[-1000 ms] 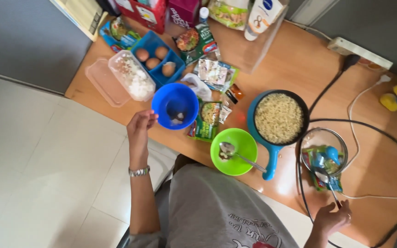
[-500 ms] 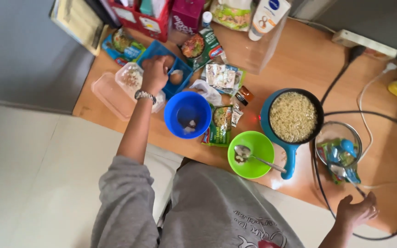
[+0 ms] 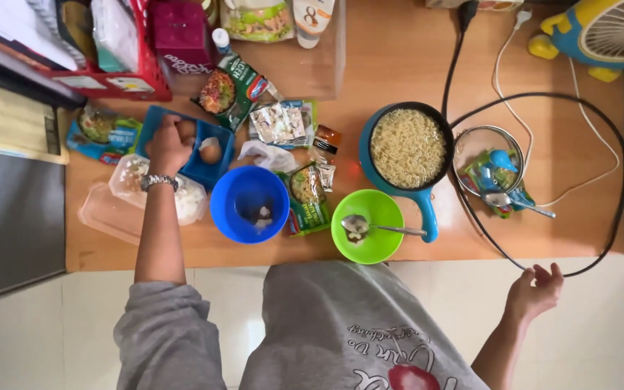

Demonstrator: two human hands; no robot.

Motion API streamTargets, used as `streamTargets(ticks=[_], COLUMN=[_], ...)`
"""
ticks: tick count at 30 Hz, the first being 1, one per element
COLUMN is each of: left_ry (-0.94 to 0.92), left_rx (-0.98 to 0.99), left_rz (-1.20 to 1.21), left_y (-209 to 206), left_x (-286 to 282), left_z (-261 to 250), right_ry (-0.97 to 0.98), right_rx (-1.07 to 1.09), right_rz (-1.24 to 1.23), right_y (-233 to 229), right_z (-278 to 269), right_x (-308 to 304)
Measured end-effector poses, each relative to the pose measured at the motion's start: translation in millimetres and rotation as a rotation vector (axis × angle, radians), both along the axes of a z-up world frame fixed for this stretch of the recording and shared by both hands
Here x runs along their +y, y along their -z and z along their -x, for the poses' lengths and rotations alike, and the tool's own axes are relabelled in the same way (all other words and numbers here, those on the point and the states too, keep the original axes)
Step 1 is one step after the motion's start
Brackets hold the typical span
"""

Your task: Preparing instant noodles by stirring, adding seasoning from packets, and cracking eggs into a small electric pot.

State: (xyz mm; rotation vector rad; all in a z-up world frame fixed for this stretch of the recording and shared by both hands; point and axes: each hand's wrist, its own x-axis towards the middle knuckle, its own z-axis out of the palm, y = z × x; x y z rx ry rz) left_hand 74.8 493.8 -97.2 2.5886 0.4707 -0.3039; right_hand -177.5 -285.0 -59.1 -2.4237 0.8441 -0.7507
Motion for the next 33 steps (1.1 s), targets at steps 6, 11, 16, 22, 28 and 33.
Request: streamTargets(ticks=[6,11,16,22,28,33], left_ry=[-0.024,0.004,-0.043,-0.062,-0.205,-0.579], left_rx=[-0.138,-0.186,-0.220,-0.587,-0.757,-0.554], left_rz=[-0.077,-0.155,-0.179,-0.011,0.836,1.805], left_y=[31.7,18.4,-3.2,-37.8,-95.4,-67.4], left_x=[4.3,-6.4,-17.1,-29.6,-139.4,-240.3], left_z=[-3.6,0.5,11.4,35.7,85.3,113.2], right_ry=[-0.023,0.038,0.022,-0.152,-0.535,-0.918], right_rx=[-0.009,0.027,0.052,-0.053,-0.178,-0.041], right_rz=[-0.020,-0.109,-0.132,-0.183,-0.345,-0.465], right_y=[4.0,-13.6,-33.1,-44.4,-61.0,-125.8], right_z=[-10.6,-32.9,-47.5,-84.2,-130.1,-140.7], right_x=[3.8,4.3,18.0,55.4,150.5,269.0])
